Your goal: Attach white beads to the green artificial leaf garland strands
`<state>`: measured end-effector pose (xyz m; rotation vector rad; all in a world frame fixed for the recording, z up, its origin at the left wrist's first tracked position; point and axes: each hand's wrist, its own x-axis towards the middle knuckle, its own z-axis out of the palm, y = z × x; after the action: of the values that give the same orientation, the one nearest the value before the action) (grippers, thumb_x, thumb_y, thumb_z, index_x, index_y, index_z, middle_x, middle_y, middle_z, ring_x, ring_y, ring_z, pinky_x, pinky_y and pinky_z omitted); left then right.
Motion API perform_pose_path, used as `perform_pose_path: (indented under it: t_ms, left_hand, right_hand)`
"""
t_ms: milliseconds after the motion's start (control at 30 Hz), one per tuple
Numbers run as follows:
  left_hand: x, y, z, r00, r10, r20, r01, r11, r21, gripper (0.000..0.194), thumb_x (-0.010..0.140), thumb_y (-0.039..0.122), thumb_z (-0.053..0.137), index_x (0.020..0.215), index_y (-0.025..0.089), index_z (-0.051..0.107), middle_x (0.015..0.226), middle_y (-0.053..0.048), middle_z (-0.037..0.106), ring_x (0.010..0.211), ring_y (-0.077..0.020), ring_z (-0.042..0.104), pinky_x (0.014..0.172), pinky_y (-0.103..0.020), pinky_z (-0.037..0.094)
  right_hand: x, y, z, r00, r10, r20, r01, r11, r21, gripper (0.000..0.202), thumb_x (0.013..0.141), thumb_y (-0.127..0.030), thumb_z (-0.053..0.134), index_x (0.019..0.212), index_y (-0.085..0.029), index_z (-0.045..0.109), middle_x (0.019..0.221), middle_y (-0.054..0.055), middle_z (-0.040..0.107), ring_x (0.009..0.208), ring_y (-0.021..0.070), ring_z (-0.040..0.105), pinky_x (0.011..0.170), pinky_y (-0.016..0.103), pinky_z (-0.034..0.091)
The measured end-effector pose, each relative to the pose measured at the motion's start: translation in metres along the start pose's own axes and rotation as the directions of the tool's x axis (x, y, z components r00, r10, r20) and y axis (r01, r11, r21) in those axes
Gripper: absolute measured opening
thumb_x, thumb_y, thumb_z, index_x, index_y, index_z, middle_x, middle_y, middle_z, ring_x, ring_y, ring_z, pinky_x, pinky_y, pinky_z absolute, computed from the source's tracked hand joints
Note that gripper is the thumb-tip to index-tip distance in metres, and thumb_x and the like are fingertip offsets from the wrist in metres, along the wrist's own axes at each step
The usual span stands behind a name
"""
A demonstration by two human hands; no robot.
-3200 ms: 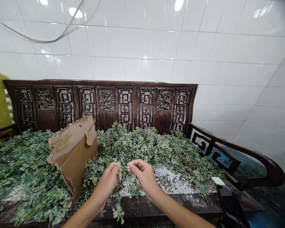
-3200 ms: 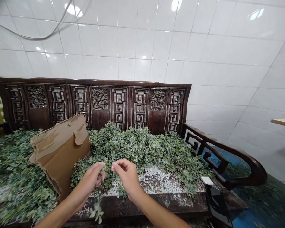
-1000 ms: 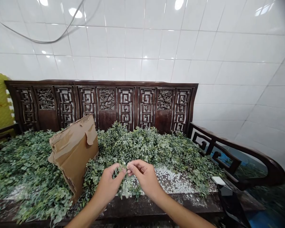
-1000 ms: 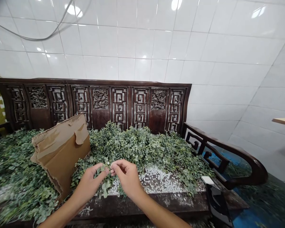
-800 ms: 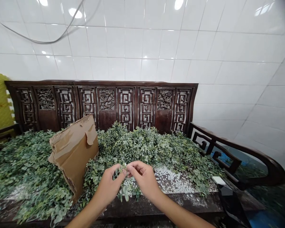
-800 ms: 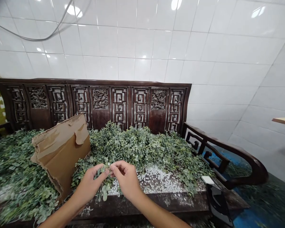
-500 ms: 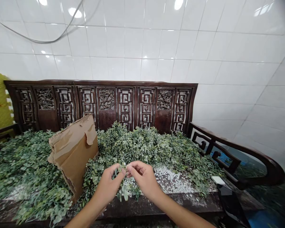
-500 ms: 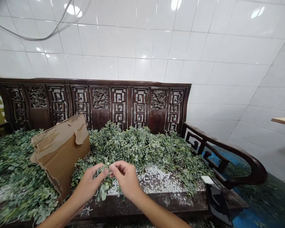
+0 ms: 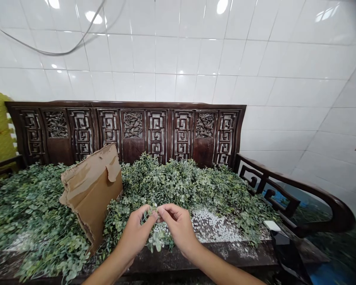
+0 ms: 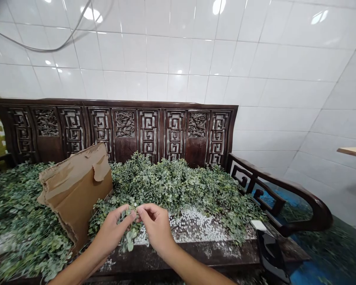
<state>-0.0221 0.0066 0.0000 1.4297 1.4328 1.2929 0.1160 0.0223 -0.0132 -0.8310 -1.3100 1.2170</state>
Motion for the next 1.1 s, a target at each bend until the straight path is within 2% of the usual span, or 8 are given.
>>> perform_pose_path:
  t_ms: [233,433,733,933,1000,1033,1067,1100]
  left_hand:
    - [0.0,-0.003,-0.002,0.996,-0.083,0.03,0.08,0.994,0.075,0.031,0.075,0.048,0.06,0.085,0.019,0.065,0.094,-0.005,0.069,0.097,-0.0267,0.059,0.076,-0.028,0.048]
    - [-0.001,-0.006,0.0,0.994,-0.106,0.014,0.105,0.992,0.074,0.04,0.074,0.05,0.06,0.096,0.017,0.065,0.109,-0.009,0.069,0.11,-0.0294,0.057,0.077,-0.029,0.05]
    - [0.0,-0.013,0.001,0.998,-0.061,0.024,0.059,0.995,0.08,0.031,0.077,0.048,0.058,0.082,0.018,0.065,0.088,-0.005,0.07,0.093,-0.0263,0.061,0.076,-0.03,0.05]
    - [0.002,-0.01,0.002,0.994,-0.113,-0.008,0.114,0.993,0.04,0.038,0.071,0.05,0.064,0.093,0.018,0.064,0.104,-0.008,0.069,0.107,-0.0291,0.059,0.082,-0.032,0.049]
    - [0.003,-0.005,0.002,0.991,-0.124,0.051,0.124,0.992,-0.002,0.04,0.072,0.053,0.063,0.093,0.019,0.061,0.095,-0.007,0.069,0.096,-0.0264,0.063,0.078,-0.031,0.05]
    - [0.002,-0.002,0.002,0.986,-0.134,0.095,0.137,0.99,-0.035,0.04,0.073,0.056,0.061,0.09,0.019,0.059,0.088,-0.005,0.068,0.086,-0.0241,0.065,0.072,-0.031,0.051]
    - [0.002,0.001,0.001,0.979,-0.15,0.136,0.16,0.985,-0.064,0.041,0.075,0.059,0.058,0.088,0.02,0.057,0.082,-0.003,0.066,0.074,-0.0212,0.065,0.065,-0.029,0.051]
    - [0.001,0.005,0.0,0.97,-0.172,0.172,0.189,0.978,-0.085,0.042,0.076,0.061,0.055,0.086,0.021,0.054,0.078,-0.001,0.064,0.064,-0.0183,0.062,0.059,-0.028,0.05]
  right_hand:
    - [0.001,-0.001,-0.003,0.999,-0.009,0.049,0.007,1.0,0.028,0.025,0.081,-0.041,0.068,0.078,-0.017,0.073,0.069,0.002,0.067,0.068,0.0159,0.06,0.066,0.025,0.049]
    - [0.003,-0.002,-0.005,0.997,-0.004,0.077,0.004,1.0,0.004,0.025,0.081,-0.041,0.068,0.075,-0.017,0.072,0.066,0.001,0.064,0.066,0.015,0.058,0.064,0.024,0.047]
    - [0.003,0.002,-0.007,0.995,-0.023,0.1,0.024,1.0,-0.011,0.027,0.082,-0.042,0.066,0.074,-0.017,0.072,0.066,0.001,0.063,0.066,0.015,0.058,0.065,0.025,0.046]
    - [0.005,0.005,-0.007,0.996,-0.017,0.083,0.021,0.999,-0.047,0.027,0.081,-0.044,0.066,0.079,-0.017,0.071,0.068,0.003,0.067,0.068,0.0172,0.062,0.066,0.027,0.05]
    - [0.013,0.008,-0.015,0.996,-0.05,0.079,0.062,0.985,-0.16,0.029,0.087,-0.043,0.059,0.086,-0.016,0.07,0.074,0.004,0.069,0.071,0.0184,0.064,0.068,0.028,0.051]
    - [0.018,0.012,-0.023,0.994,-0.061,0.089,0.084,0.954,-0.289,0.03,0.091,-0.041,0.052,0.091,-0.016,0.07,0.079,0.006,0.07,0.075,0.0187,0.064,0.069,0.028,0.052]
    - [0.022,0.016,-0.032,0.994,-0.062,0.093,0.097,0.891,-0.444,0.033,0.094,-0.038,0.045,0.095,-0.016,0.069,0.084,0.007,0.07,0.078,0.0189,0.065,0.069,0.028,0.051]
    - [0.026,0.022,-0.043,0.994,-0.025,0.109,0.091,0.756,-0.648,0.036,0.097,-0.034,0.038,0.097,-0.015,0.068,0.088,0.009,0.07,0.08,0.0188,0.065,0.069,0.027,0.05]
